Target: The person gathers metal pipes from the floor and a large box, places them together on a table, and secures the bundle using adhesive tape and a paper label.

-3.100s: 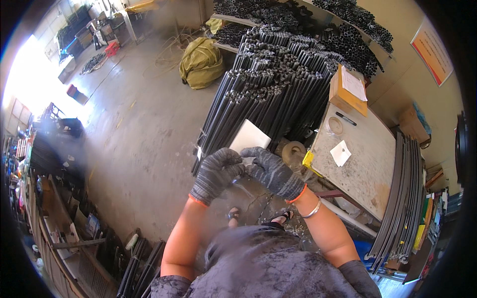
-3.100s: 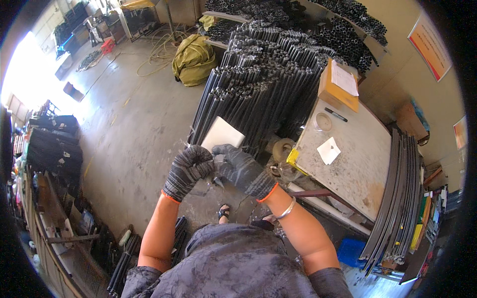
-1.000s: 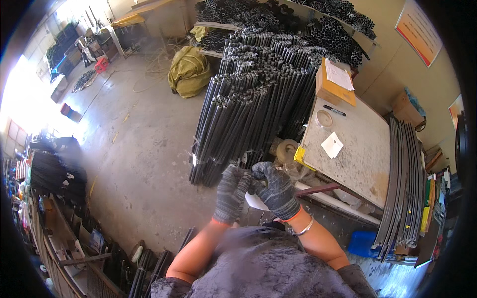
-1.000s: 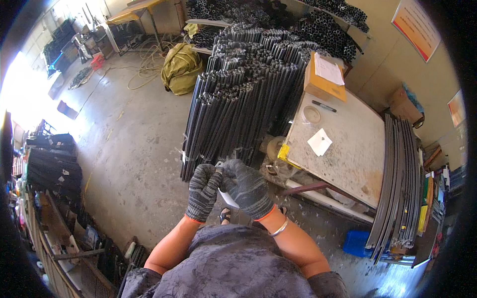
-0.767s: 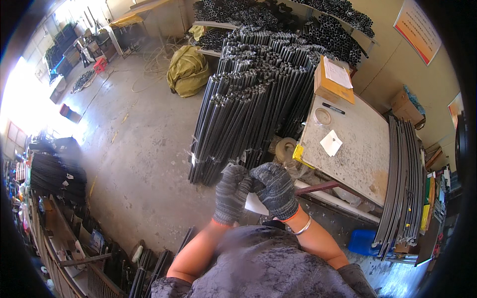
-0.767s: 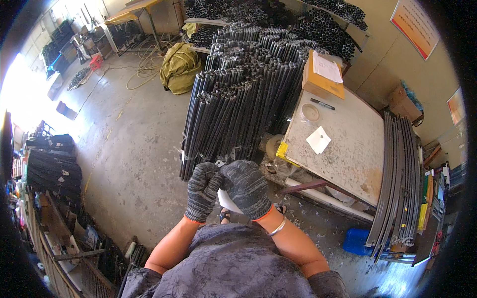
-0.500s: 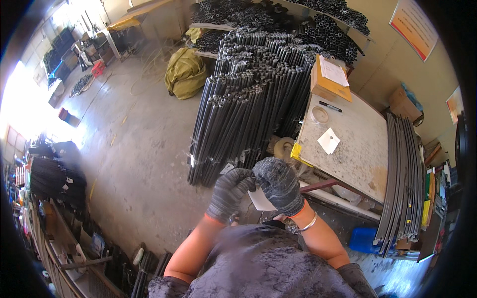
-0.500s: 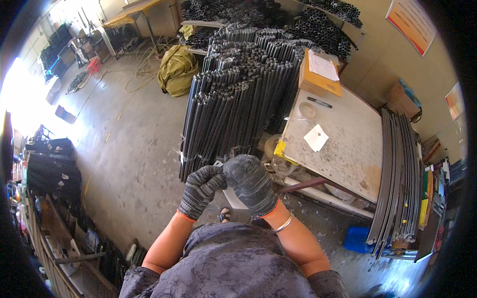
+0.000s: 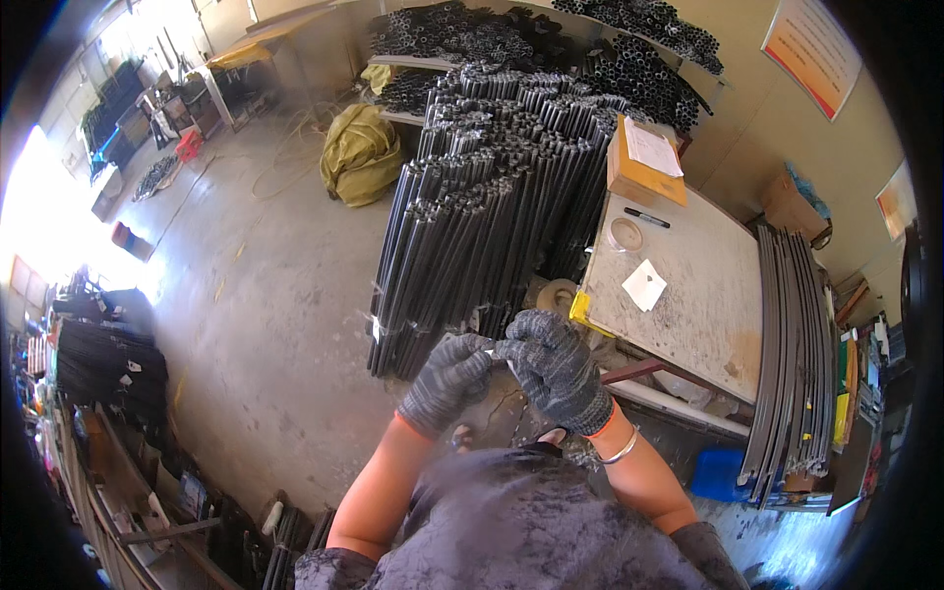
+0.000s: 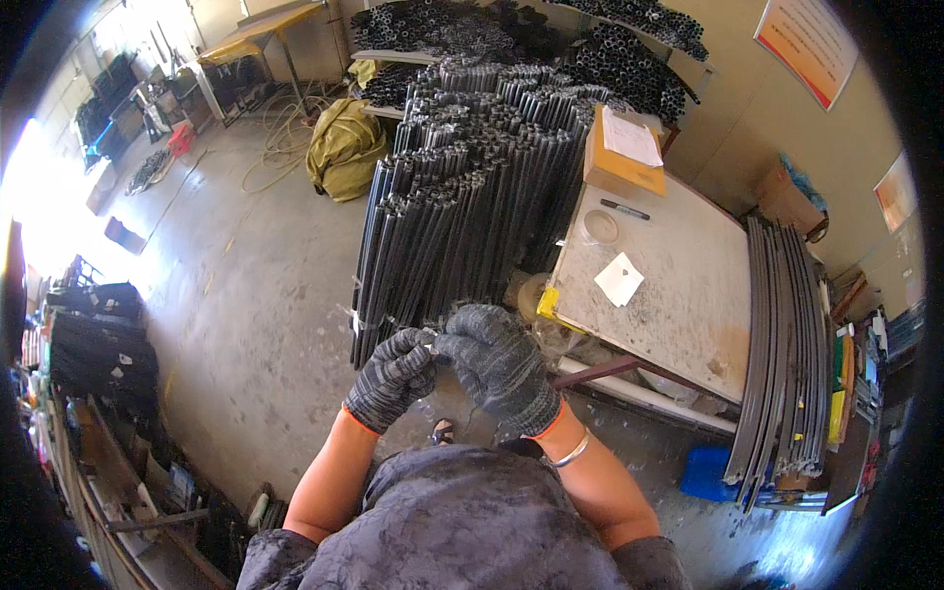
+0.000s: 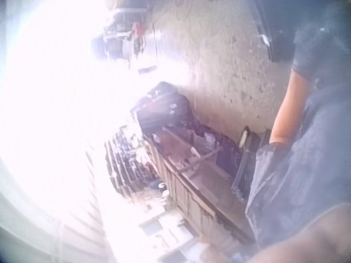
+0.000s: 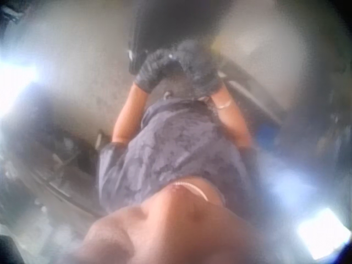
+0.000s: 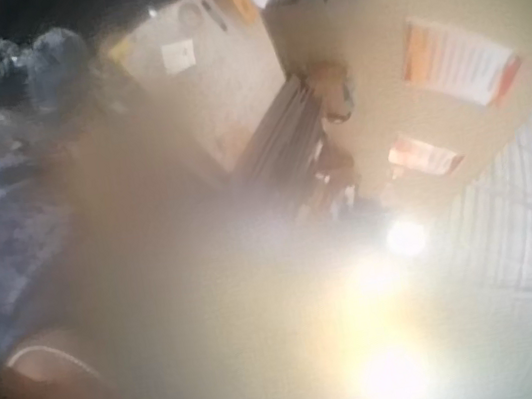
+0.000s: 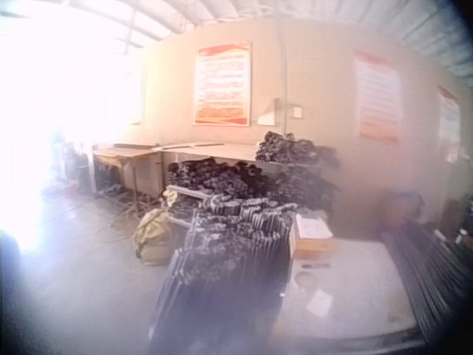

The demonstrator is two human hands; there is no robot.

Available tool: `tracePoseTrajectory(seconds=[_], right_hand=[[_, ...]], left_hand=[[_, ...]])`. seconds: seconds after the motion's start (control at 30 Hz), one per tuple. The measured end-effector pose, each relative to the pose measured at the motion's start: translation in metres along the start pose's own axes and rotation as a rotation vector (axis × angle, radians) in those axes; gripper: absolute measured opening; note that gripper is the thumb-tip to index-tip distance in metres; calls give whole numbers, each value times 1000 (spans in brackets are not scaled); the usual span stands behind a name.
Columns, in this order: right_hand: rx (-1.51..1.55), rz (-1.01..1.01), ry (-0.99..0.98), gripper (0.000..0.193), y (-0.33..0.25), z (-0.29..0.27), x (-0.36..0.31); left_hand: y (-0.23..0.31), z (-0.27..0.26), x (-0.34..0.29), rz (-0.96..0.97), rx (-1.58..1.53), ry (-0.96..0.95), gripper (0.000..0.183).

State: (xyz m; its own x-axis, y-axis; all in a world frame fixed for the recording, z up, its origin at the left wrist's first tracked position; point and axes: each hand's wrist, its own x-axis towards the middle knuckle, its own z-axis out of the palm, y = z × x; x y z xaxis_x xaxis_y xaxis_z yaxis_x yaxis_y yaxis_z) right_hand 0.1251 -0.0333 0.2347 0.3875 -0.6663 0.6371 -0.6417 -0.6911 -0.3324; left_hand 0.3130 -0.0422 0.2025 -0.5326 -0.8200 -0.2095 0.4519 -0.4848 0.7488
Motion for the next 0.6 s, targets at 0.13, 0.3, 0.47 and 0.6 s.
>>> tracePoseTrajectory(seconds=[0.13,0.3,0.47,0.6], right_hand=[[-61,62,-30,26,0,12,-3],[-43,136,-85,25,-1,29,3],[101,151,-3,22,-6,34,4],[203,293,-110,20,-5,37,1]], left_hand=[[-7,6,2,295,385,113,12],[-14,-5,9,801,1388,342,21],[-8,5,4,631,1284,450,16],[-7,3,6,643,1313,474,17]])
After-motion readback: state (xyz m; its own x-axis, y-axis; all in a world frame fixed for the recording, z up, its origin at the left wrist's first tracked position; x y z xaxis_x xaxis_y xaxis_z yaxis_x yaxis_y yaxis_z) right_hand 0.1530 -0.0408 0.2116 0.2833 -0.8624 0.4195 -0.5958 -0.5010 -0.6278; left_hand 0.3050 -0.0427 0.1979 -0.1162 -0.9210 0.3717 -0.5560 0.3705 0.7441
